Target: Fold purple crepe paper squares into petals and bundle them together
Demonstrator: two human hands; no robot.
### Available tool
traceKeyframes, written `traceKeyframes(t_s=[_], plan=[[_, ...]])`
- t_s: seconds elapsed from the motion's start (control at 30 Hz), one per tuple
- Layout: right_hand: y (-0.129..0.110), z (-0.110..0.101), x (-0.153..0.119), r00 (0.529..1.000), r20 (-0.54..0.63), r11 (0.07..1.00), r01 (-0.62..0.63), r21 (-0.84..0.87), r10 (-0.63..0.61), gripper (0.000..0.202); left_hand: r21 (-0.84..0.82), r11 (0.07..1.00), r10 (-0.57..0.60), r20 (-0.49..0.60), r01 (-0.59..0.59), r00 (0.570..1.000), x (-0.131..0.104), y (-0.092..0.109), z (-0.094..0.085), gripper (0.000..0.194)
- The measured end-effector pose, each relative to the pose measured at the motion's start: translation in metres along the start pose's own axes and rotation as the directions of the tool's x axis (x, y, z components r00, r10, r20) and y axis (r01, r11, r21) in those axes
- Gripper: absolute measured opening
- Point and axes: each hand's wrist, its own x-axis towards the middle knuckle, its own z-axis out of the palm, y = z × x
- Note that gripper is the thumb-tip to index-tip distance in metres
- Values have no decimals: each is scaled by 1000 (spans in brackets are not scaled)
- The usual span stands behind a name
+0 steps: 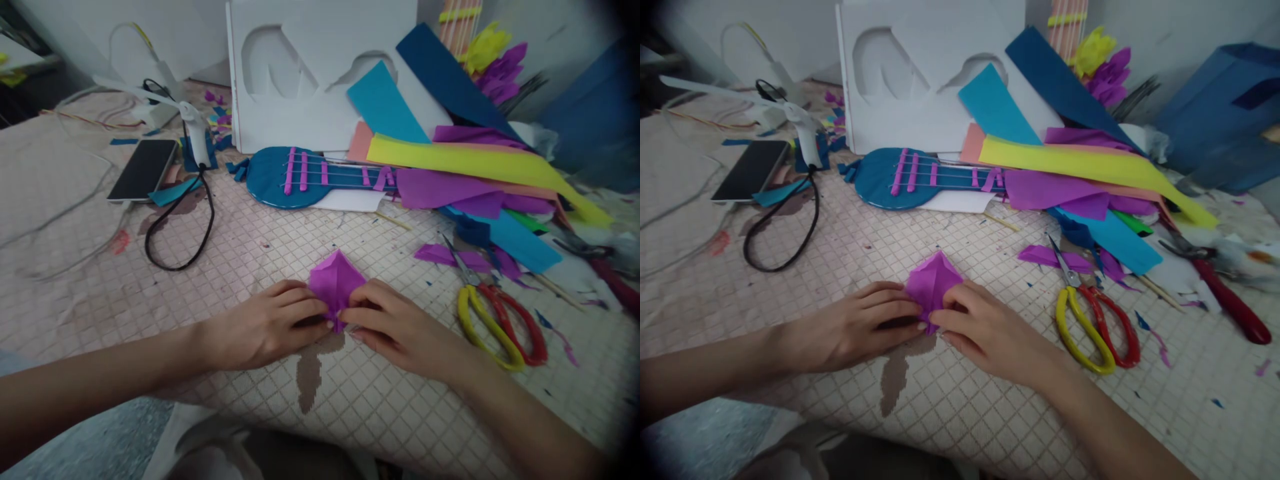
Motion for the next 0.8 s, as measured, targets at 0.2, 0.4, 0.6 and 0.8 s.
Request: traceKeyframes(t_s=[0.2,0.4,0.6,0.8], plan=[[-2,-3,-6,999,36,997,29,-72,-27,30,8,1000,-4,-2,4,1000,-2,0,1,29],[1,1,-11,1000,11,999,10,-49,-10,33,37,999,21,-17,-20,1000,-4,1,2,32],[2,1,-11,1000,-8,998,21,-56,-21,34,24,1000,1,12,-1,1000,-3,1,5,29],[1,1,-10,1000,-14,998,24,-59,-25,35,22,1000,-13,-21,13,1000,-4,1,6,29]])
